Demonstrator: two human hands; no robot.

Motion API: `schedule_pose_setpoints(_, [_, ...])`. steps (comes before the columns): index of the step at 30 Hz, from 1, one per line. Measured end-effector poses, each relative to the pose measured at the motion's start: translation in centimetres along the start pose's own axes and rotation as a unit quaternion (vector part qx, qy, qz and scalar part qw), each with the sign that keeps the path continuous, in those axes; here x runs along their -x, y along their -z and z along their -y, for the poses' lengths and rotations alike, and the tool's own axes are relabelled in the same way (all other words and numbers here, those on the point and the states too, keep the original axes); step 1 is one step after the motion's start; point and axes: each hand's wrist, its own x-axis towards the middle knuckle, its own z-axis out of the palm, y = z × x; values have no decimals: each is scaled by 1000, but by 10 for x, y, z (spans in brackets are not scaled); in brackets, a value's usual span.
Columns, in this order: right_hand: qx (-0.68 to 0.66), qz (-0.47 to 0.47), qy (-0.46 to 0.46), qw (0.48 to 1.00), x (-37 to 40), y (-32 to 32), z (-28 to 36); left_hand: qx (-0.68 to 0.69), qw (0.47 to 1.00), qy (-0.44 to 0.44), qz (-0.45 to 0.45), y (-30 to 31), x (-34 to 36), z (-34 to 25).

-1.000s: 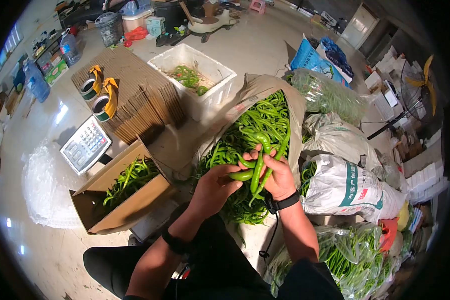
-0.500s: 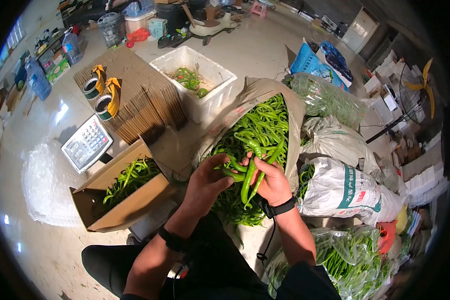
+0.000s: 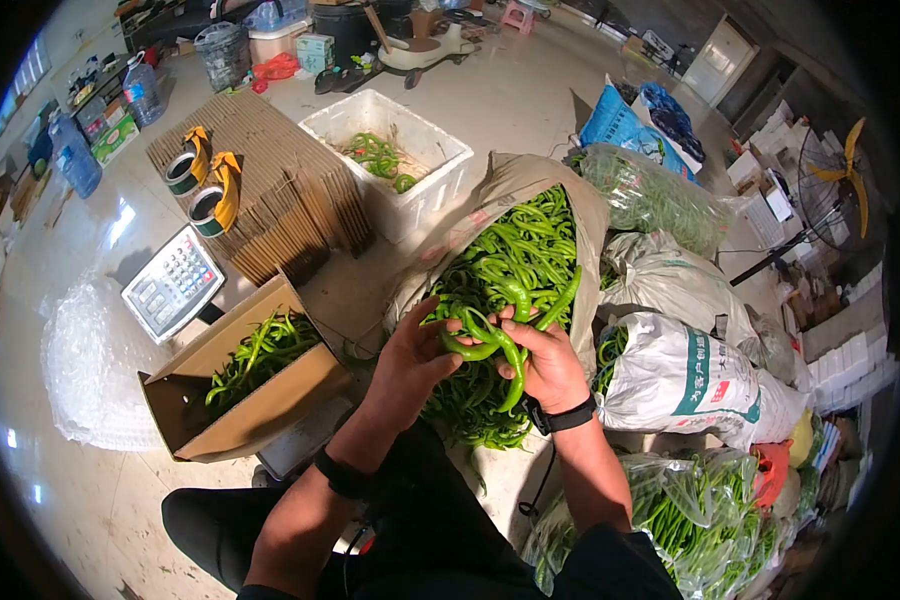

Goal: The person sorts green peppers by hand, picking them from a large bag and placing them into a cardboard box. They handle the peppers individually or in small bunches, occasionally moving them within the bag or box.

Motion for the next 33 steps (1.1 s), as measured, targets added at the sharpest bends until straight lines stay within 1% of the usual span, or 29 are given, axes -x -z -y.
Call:
schedule_pose_setpoints(1, [0, 0, -1, 1000, 0, -1, -1, 0, 1000, 0, -1, -1, 1, -1])
schedule_pose_setpoints(3, [11, -44, 4, 999, -1, -9, 0, 16, 1000, 1, 1, -3, 2, -4])
schedule_pose_setpoints(4, [10, -44, 4, 999, -2, -12, 1, 15, 1000, 1, 0, -3, 1, -4])
schedule_pose_setpoints(7, [72, -102, -2, 992, -6, -17, 1, 1, 1000, -15, 7, -2, 1, -3])
schedule_pose_setpoints(8, [72, -102, -3, 992, -7, -16, 1, -1, 1000, -11, 10, -2, 1, -4])
schedule_pose_setpoints(10, [78, -131, -21, 988, -9, -16, 0, -4, 1000, -7, 12, -1, 1, -5])
schedule_pose_setpoints(11, [111, -139, -14, 984, -8, -16, 0, -13, 1000, -19, 21, -2, 2, -5])
schedule_pose_setpoints(12, [111, -139, -15, 984, -7, -16, 0, -21, 999, -31, 30, -2, 1, -5])
schedule_pose_setpoints(14, [108, -130, -6, 986, -4, -13, 2, -16, 999, -29, 31, -2, 0, -2])
schedule_pose_setpoints(15, [112, -109, -18, 988, -4, -7, 5, -10, 999, -25, 33, -2, 0, 0])
schedule_pose_setpoints(16, [113, -109, -18, 987, -4, -3, 3, -9, 999, -25, 33, -3, 0, 0])
schedule_pose_setpoints(18, [155, -81, 70, 982, -1, -1, 3, 17, 999, -16, 37, -5, -1, -1])
schedule_pose_setpoints(20, [163, -77, 73, 981, 4, -1, 6, 17, 999, -13, 44, -4, -2, 2])
schedule_pose_setpoints(22, [164, -78, 107, 978, 7, -2, 9, 17, 998, -10, 52, -4, -1, 2])
schedule_pose_setpoints(24, [164, -58, 102, 979, 10, 2, 12, -11, 997, -7, 80, -6, 0, 0])
schedule_pose_setpoints(26, [167, -25, 132, 977, 12, 3, 14, 2, 995, -14, 97, -4, -1, 3])
schedule_pose_setpoints(28, [163, -11, 132, 978, 13, 5, 15, 15, 993, -21, 113, -3, -1, 3])
schedule_pose_setpoints(30, [151, 20, 141, 978, 14, 6, 15, -13, 994, -24, 103, -3, 1, 3])
schedule_pose_setpoints(31, [152, 20, 141, 978, 14, 8, 15, -12, 994, -25, 104, -3, 2, 4])
schedule_pose_setpoints(33, [141, 46, 151, 977, 13, 9, 15, -105, 991, -41, 74, -5, 5, 5])
